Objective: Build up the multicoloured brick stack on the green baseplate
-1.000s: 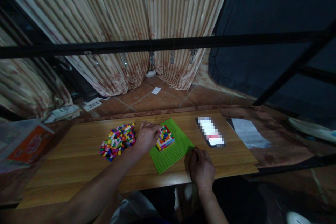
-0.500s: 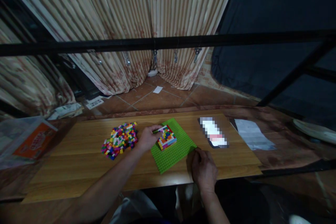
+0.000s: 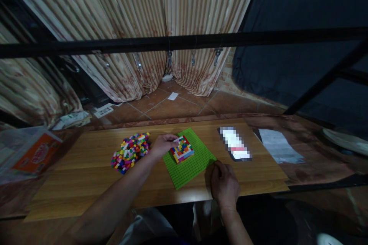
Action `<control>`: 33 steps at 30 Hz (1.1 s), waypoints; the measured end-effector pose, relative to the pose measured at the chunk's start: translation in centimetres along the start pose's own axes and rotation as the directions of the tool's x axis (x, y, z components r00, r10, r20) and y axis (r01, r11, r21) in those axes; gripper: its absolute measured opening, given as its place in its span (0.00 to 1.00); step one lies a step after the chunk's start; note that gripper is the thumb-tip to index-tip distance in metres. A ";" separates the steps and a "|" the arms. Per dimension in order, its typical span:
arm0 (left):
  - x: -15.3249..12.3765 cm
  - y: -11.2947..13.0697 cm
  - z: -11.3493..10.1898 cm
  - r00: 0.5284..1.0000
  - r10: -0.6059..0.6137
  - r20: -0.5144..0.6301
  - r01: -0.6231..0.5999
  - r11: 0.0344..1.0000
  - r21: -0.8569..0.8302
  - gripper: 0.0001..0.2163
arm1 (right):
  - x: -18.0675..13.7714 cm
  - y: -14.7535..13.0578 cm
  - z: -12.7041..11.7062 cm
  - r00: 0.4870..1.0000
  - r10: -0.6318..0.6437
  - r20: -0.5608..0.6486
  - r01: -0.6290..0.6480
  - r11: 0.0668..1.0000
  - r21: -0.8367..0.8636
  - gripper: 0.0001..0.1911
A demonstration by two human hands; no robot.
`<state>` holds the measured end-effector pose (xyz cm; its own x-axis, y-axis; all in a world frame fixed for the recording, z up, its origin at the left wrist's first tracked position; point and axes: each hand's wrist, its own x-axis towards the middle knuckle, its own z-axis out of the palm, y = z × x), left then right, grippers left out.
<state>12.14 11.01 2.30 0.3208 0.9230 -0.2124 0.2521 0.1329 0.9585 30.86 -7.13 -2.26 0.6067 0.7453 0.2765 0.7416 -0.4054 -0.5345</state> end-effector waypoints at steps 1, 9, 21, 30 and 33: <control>0.1 0.0 0.0 1.000 -0.010 -0.003 0.010 1.000 -0.006 0.09 | 0.0 0.0 0.0 1.000 -0.004 0.001 0.004 1.000 0.001 0.20; 0.3 -0.1 0.3 0.999 -0.028 -0.023 0.028 1.000 -0.003 0.08 | 0.0 0.3 0.3 1.000 -0.001 0.005 0.001 1.000 -0.015 0.19; -3.7 -1.5 -1.1 0.946 0.263 -0.191 -0.255 0.965 0.066 0.19 | 0.1 0.3 0.3 1.000 0.009 0.030 -0.008 0.999 -0.046 0.20; -10.7 -4.9 -7.8 0.857 0.398 -0.328 -0.270 0.888 0.371 0.10 | 0.0 0.5 0.2 0.999 -0.042 -0.010 0.042 0.999 -0.035 0.20; -12.1 -5.7 -9.7 0.855 0.369 -0.364 -0.185 0.874 0.450 0.09 | 0.0 0.4 0.1 1.000 -0.022 -0.004 0.021 0.998 -0.052 0.20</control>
<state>-2.00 2.58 1.28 0.0348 0.9699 0.2411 0.5719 -0.2172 0.7910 31.10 -7.27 -2.56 0.5917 0.7519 0.2909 0.7681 -0.4162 -0.4866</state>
